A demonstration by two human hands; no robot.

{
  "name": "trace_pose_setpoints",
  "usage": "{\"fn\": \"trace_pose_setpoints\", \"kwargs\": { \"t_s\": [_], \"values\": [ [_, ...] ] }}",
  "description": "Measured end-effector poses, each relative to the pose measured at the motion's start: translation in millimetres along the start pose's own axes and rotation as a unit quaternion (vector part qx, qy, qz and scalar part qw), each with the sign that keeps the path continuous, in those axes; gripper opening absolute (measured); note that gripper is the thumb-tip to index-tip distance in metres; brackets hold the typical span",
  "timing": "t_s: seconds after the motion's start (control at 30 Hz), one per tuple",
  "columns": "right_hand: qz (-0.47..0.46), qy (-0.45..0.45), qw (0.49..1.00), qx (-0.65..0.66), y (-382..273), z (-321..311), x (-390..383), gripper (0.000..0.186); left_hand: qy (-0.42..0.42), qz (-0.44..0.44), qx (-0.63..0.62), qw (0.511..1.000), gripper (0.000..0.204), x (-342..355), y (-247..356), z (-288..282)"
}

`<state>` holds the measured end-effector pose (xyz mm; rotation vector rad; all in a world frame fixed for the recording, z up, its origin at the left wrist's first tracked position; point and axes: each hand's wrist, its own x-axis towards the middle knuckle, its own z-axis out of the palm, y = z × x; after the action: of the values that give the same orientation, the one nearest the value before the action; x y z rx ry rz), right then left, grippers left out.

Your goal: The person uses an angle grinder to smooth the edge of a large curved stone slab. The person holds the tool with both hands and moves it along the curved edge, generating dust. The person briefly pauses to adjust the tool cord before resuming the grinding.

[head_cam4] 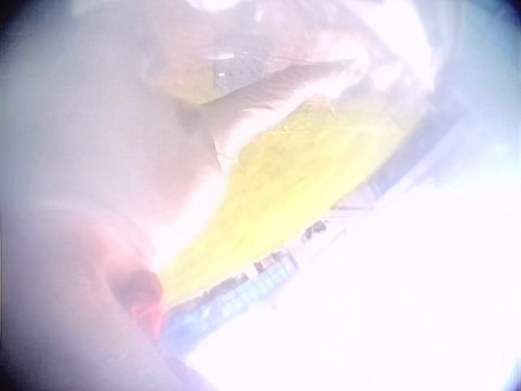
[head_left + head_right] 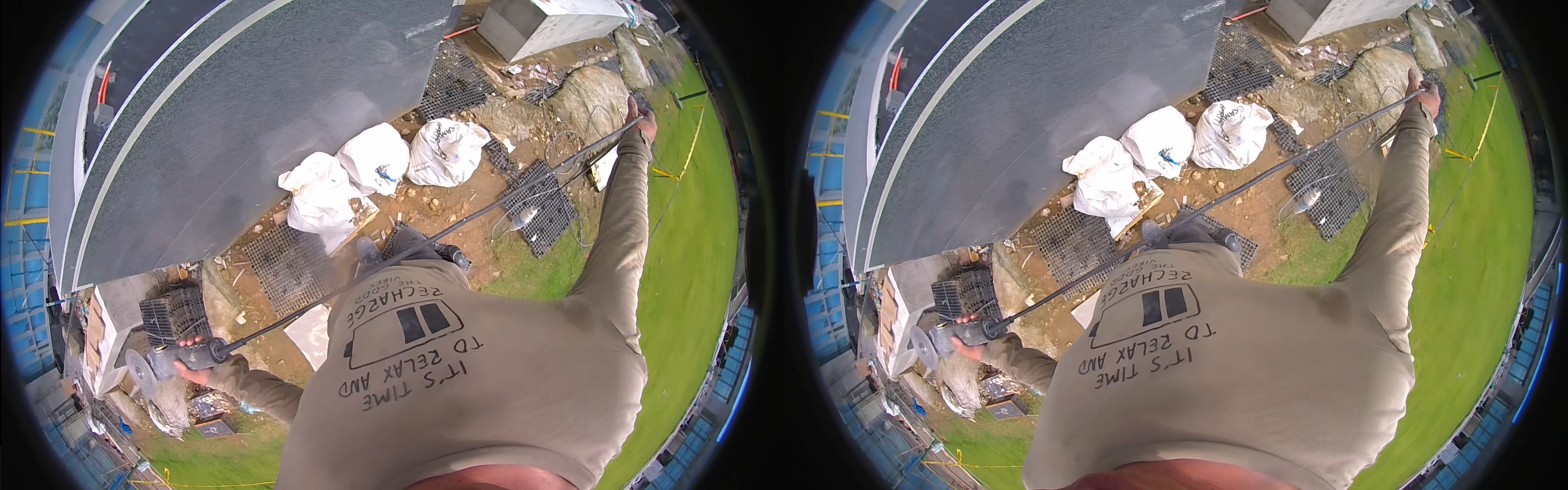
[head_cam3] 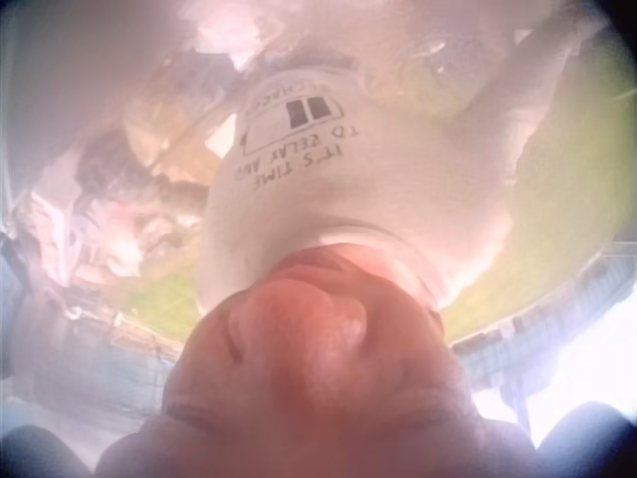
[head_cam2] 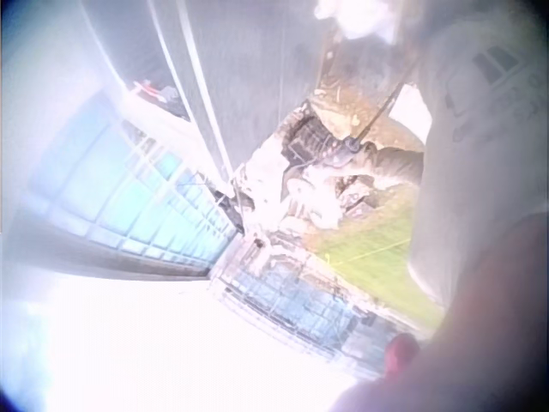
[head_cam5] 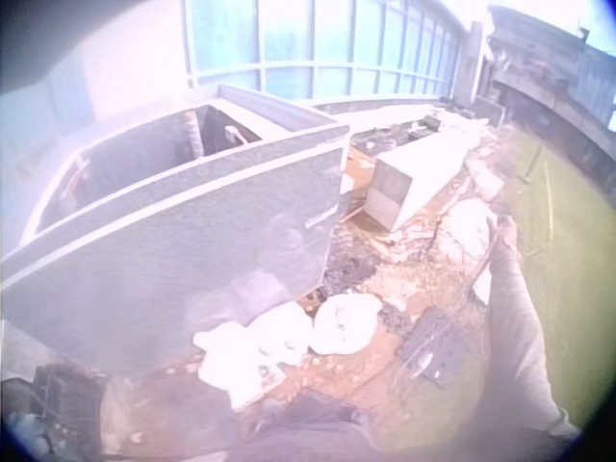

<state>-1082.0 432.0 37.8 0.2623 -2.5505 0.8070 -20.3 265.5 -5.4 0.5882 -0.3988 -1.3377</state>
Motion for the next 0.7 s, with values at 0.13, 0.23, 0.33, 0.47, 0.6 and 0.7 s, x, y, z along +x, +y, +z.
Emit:
{"fn": "trace_pose_setpoints", "kwargs": {
  "t_s": [0.13,0.23,0.33,0.47,0.6,0.7],
  "values": [
    [-0.107,0.02,0.994,0.01,-129,-41,89,0.068,-0.032,-0.022,-0.018,0.999,0.044,12,-35,16],
    [-0.193,0.092,0.972,0.093,-208,-63,133,0.07,-0.055,-0.055,-0.073,0.994,0.049,14,-63,22],
    [-0.223,0.089,0.946,0.219,-251,-21,135,0.065,0.001,-0.003,-0.012,1.0,0.05,8,-99,31],
    [-0.332,0.017,0.942,0.044,-232,118,110,0.063,-0.01,0.027,-0.034,0.999,0.051,7,-148,73],
    [-0.219,-0.149,0.964,0.008,-130,293,50,0.055,-0.006,0.043,-0.095,0.994,0.051,-5,-169,133],
    [-0.101,-0.28,0.954,-0.025,-44,390,-31,0.054,-0.001,0.06,-0.07,0.996,0.052,-14,-173,166]
  ]
}}
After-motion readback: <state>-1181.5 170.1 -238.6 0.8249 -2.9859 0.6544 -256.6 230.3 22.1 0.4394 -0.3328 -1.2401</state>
